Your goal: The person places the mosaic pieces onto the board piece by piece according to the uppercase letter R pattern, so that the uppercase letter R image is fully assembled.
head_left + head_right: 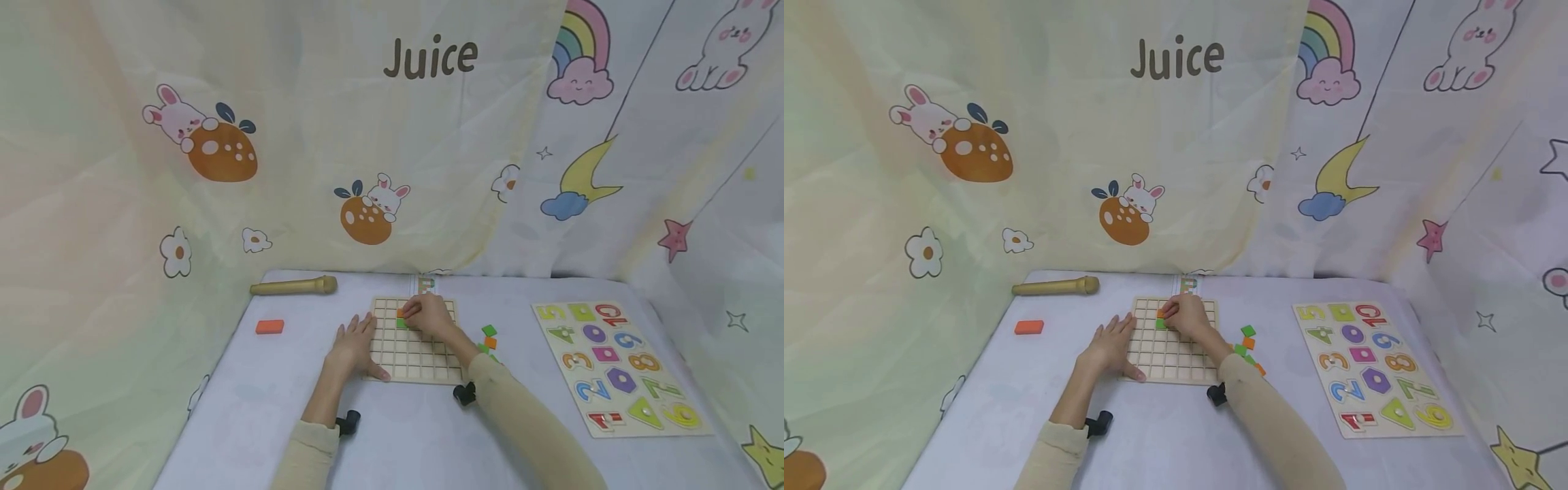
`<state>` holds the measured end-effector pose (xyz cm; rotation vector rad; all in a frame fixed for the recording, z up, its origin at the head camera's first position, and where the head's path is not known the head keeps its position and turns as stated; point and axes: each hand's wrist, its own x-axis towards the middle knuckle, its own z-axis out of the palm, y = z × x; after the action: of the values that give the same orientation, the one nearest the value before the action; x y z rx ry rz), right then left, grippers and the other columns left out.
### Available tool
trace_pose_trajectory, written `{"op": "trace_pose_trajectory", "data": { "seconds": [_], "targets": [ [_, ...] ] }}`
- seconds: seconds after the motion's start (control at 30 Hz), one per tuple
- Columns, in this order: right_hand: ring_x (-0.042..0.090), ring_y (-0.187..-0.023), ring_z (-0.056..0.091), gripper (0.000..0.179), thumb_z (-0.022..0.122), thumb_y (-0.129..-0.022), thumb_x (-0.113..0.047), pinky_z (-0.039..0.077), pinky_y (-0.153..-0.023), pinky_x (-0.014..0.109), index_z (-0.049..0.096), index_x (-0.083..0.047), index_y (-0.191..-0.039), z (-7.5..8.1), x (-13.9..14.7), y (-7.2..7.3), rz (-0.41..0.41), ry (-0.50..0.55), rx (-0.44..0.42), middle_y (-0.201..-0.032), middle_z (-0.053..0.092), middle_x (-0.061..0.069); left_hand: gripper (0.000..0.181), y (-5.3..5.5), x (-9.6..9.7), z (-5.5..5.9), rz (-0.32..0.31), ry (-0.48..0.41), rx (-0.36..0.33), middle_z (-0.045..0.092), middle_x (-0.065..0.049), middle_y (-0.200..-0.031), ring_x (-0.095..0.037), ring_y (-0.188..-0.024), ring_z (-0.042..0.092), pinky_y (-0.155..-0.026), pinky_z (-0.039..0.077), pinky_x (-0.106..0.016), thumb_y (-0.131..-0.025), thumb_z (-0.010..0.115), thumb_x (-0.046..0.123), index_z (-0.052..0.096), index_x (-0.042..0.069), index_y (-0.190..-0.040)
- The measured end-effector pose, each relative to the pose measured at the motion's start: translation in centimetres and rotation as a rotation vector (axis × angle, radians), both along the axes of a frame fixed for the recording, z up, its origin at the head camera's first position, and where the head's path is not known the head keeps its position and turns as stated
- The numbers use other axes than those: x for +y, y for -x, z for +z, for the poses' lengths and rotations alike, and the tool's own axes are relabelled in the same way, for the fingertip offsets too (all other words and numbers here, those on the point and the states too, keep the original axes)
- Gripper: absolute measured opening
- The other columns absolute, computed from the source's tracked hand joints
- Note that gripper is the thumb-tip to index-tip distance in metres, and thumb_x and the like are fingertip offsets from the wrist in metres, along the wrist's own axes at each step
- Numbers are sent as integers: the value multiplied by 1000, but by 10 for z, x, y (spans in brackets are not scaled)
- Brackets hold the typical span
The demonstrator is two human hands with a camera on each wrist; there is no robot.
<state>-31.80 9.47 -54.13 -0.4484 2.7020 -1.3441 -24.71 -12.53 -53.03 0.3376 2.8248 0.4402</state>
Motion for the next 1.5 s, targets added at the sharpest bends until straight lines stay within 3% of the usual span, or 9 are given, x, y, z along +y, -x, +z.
{"op": "trace_pose_trajectory", "data": {
  "seconds": [0.2,0.43,0.57,0.77,0.97,1.2,1.5],
  "targets": [
    [21,-87,75,17,80,-89,-1,63,-82,39,77,-1,-106,6,15,-9,-8,82,39,-98,78,11,141,1,1,-3,6,-15,-4,21,-14,-173,-41,-159,13,-128,10,-62,-56,99,55,26,3,-165],
    [18,-87,75,19,81,-91,-6,63,-81,35,77,-1,-109,11,35,-15,-69,111,48,-100,78,10,147,7,-2,-19,12,-1,-6,14,-12,-174,-39,-160,7,-128,6,-61,-54,97,61,21,6,-167],
    [21,-90,76,21,80,-91,-5,64,-82,39,77,0,-111,15,48,-21,-91,137,37,-102,78,13,148,7,-3,-19,19,1,7,14,-11,-174,-38,-160,6,-128,6,-62,-52,97,62,20,7,-167],
    [18,-88,75,18,82,-91,-9,62,-86,43,79,-6,-108,15,69,-25,-124,58,52,-97,79,5,145,3,-4,-6,23,-34,-2,19,-16,-173,-41,-160,10,-128,7,-63,-53,99,57,25,2,-165],
    [17,-85,74,20,79,-91,-4,62,-79,39,78,-4,-110,20,88,-35,-134,-11,23,-94,78,2,141,-2,-2,3,22,-31,9,21,-16,-173,-42,-159,13,-128,10,-62,-55,99,54,26,2,-164],
    [13,-83,71,21,80,-89,-4,61,-80,36,77,-8,-109,16,107,-43,-124,-142,-8,-91,77,-1,141,-1,-2,1,30,-23,16,22,-15,-172,-41,-159,14,-127,11,-63,-54,99,55,27,2,-164],
    [13,-85,71,26,81,-87,0,62,-82,37,76,-9,-110,9,124,-51,-80,-218,-87,-93,77,-1,142,-1,2,0,26,-34,7,20,-15,-173,-41,-159,12,-128,9,-62,-54,100,54,26,3,-165]
  ]
}}
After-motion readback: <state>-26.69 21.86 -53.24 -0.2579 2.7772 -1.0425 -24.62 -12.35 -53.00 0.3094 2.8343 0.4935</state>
